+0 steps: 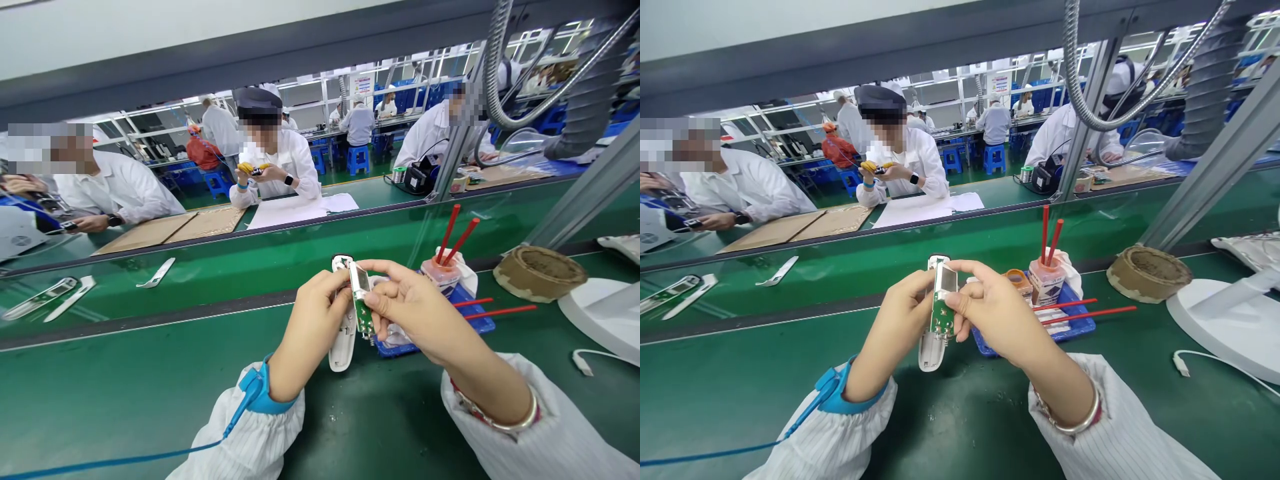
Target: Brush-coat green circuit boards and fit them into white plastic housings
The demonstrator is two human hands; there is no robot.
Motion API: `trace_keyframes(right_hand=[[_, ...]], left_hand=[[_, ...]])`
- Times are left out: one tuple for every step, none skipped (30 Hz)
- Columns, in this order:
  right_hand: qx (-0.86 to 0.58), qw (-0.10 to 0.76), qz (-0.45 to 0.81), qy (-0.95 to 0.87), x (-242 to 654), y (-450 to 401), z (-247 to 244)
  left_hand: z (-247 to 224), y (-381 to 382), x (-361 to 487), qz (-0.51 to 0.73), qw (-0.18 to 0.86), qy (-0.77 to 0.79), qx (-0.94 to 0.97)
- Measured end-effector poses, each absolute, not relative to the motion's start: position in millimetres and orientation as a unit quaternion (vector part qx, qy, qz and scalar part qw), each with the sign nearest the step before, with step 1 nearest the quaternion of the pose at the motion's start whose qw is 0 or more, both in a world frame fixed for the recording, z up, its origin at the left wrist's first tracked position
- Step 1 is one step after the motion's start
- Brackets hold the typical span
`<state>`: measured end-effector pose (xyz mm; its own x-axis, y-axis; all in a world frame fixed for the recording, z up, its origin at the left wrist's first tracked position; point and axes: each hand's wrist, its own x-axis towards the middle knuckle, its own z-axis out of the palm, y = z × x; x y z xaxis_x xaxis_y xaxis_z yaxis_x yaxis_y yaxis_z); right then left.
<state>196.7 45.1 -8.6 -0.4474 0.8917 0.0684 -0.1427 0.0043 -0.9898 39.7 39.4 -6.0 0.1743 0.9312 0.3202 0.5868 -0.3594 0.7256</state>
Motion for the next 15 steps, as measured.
trace_keyframes(right_hand=[[-0.342, 0.407, 0.607, -0.590, 196.5, 44.2, -7.9], [-0.357, 0.404, 0.590, -0.601, 196.1, 43.2, -7.3], [-0.370, 0.403, 0.575, -0.608, 195.6, 42.3, -6.6], [-0.380, 0.402, 0.562, -0.615, 195.0, 41.5, -6.1], [-0.390, 0.402, 0.547, -0.622, 194.3, 40.9, -5.8], [-0.398, 0.402, 0.531, -0.630, 193.6, 40.5, -5.6], [-0.406, 0.401, 0.514, -0.640, 193.1, 40.3, -5.5], [-0.414, 0.400, 0.496, -0.650, 192.9, 40.4, -5.6], [-0.421, 0.399, 0.478, -0.660, 193.1, 40.8, -5.8], [-0.426, 0.398, 0.464, -0.667, 193.8, 41.3, -6.0], [-0.430, 0.397, 0.455, -0.671, 194.8, 42.0, -6.2], [-0.432, 0.394, 0.451, -0.674, 196.2, 42.7, -6.3], [-0.432, 0.391, 0.450, -0.676, 197.7, 43.5, -6.4], [-0.432, 0.387, 0.450, -0.679, 199.4, 44.2, -6.4], [-0.432, 0.381, 0.451, -0.682, 201.1, 44.9, -6.3]], left_hand=[[-7.0, 40.2, 39.4, 0.384, 0.229, 0.519, 0.728], [-8.4, 41.1, 39.5, 0.389, 0.231, 0.521, 0.724], [-9.9, 41.8, 39.9, 0.393, 0.232, 0.523, 0.720], [-11.4, 42.4, 40.5, 0.399, 0.231, 0.526, 0.715], [-13.0, 42.8, 41.4, 0.403, 0.229, 0.529, 0.711], [-14.3, 43.2, 42.3, 0.407, 0.225, 0.532, 0.708], [-15.5, 43.4, 43.4, 0.411, 0.221, 0.533, 0.706], [-16.5, 43.5, 44.5, 0.415, 0.216, 0.532, 0.706], [-17.3, 43.5, 45.7, 0.417, 0.213, 0.529, 0.707], [-18.0, 43.4, 46.7, 0.418, 0.213, 0.526, 0.710], [-18.5, 43.2, 47.7, 0.418, 0.216, 0.521, 0.712], [-19.1, 42.9, 48.5, 0.418, 0.223, 0.516, 0.714], [-19.6, 42.6, 49.2, 0.418, 0.231, 0.511, 0.715], [-20.1, 42.2, 49.7, 0.417, 0.239, 0.507, 0.715], [-20.7, 41.7, 50.0, 0.417, 0.246, 0.504, 0.716]])
